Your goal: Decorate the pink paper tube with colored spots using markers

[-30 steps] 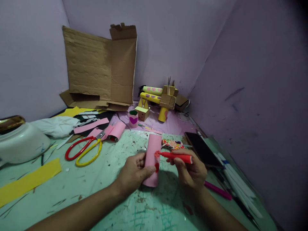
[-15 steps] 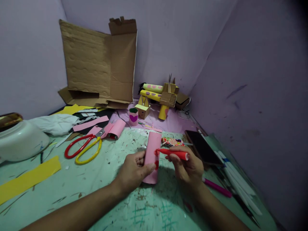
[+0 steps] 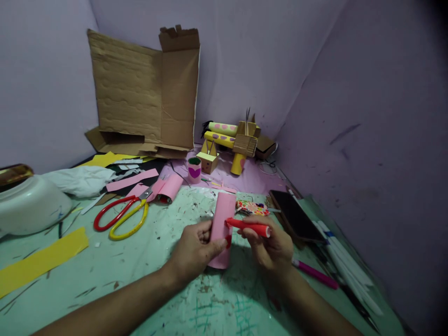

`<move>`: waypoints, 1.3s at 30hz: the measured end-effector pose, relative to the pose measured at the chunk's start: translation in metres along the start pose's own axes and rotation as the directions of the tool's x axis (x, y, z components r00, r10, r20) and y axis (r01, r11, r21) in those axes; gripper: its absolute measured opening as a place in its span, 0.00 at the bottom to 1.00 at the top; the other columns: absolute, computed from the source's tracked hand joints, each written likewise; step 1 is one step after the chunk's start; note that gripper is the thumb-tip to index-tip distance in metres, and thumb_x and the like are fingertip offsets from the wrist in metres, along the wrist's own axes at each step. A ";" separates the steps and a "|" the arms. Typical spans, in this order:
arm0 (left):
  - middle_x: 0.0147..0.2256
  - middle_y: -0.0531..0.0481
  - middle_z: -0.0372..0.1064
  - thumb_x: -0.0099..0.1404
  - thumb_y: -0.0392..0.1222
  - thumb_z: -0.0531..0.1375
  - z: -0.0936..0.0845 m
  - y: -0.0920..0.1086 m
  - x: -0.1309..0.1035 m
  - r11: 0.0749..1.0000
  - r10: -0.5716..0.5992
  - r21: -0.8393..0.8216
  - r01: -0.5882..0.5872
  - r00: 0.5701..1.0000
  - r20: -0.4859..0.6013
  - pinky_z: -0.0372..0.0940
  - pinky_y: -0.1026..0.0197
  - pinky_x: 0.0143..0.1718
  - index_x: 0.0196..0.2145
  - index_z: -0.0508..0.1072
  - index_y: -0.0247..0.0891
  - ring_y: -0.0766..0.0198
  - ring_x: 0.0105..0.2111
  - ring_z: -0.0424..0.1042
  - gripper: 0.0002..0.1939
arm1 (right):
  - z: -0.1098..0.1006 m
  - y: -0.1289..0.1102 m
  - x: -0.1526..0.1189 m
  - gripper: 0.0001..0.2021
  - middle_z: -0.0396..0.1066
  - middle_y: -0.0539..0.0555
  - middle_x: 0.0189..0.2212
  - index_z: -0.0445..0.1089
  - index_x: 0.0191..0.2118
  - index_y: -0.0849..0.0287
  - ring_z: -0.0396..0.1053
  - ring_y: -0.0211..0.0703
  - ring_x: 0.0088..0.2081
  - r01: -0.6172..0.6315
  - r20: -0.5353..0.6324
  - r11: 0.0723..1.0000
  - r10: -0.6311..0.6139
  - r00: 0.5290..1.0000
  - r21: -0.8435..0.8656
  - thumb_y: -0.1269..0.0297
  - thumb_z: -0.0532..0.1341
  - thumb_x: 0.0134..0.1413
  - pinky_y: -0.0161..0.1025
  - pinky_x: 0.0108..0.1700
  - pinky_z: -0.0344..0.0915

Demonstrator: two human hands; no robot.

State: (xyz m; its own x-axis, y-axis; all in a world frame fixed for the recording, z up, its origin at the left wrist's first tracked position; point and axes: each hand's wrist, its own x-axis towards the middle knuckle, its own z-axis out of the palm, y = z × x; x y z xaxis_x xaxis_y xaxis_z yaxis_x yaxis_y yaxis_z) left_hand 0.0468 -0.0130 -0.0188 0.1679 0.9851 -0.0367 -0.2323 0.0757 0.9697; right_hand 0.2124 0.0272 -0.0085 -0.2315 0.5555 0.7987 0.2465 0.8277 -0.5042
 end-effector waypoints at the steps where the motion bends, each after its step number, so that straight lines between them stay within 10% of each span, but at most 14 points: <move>1: 0.32 0.44 0.73 0.53 0.44 0.65 0.000 0.000 0.000 1.000 -0.003 0.001 0.003 1.000 -0.003 0.63 0.57 0.35 0.41 0.74 0.31 0.56 0.34 0.71 0.19 | 0.000 0.000 0.000 0.08 0.76 0.52 0.32 0.69 0.41 0.55 0.74 0.41 0.30 0.004 0.005 1.000 -0.004 1.000 -0.004 0.71 0.58 0.57 0.39 0.32 0.72; 13: 0.26 0.49 0.68 0.51 0.44 0.65 -0.001 0.003 0.001 0.998 -0.065 -0.020 0.064 0.997 -0.046 0.56 0.62 0.26 0.34 0.73 0.33 0.65 0.25 0.64 0.14 | -0.003 0.005 -0.008 0.06 0.71 0.49 0.26 0.69 0.40 0.55 0.70 0.38 0.23 -0.186 -0.073 0.976 0.195 0.978 0.113 0.70 0.58 0.57 0.37 0.25 0.67; 39: 0.27 0.47 0.70 0.49 0.44 0.68 -0.003 0.002 0.001 0.992 -0.093 -0.090 0.088 0.994 -0.053 0.60 0.61 0.28 0.35 0.73 0.32 0.61 0.27 0.68 0.17 | -0.005 0.001 -0.003 0.06 0.76 0.53 0.30 0.69 0.39 0.56 0.72 0.39 0.25 -0.108 0.018 0.991 0.107 0.994 0.076 0.71 0.58 0.56 0.35 0.24 0.67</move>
State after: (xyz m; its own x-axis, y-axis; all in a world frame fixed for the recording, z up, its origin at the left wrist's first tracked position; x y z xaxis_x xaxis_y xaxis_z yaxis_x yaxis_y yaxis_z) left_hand 0.0432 -0.0111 -0.0175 0.1377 0.9806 -0.1394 -0.3020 0.1756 0.9370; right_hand 0.2177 0.0257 -0.0096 -0.2206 0.6425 0.7339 0.1982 0.7662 -0.6112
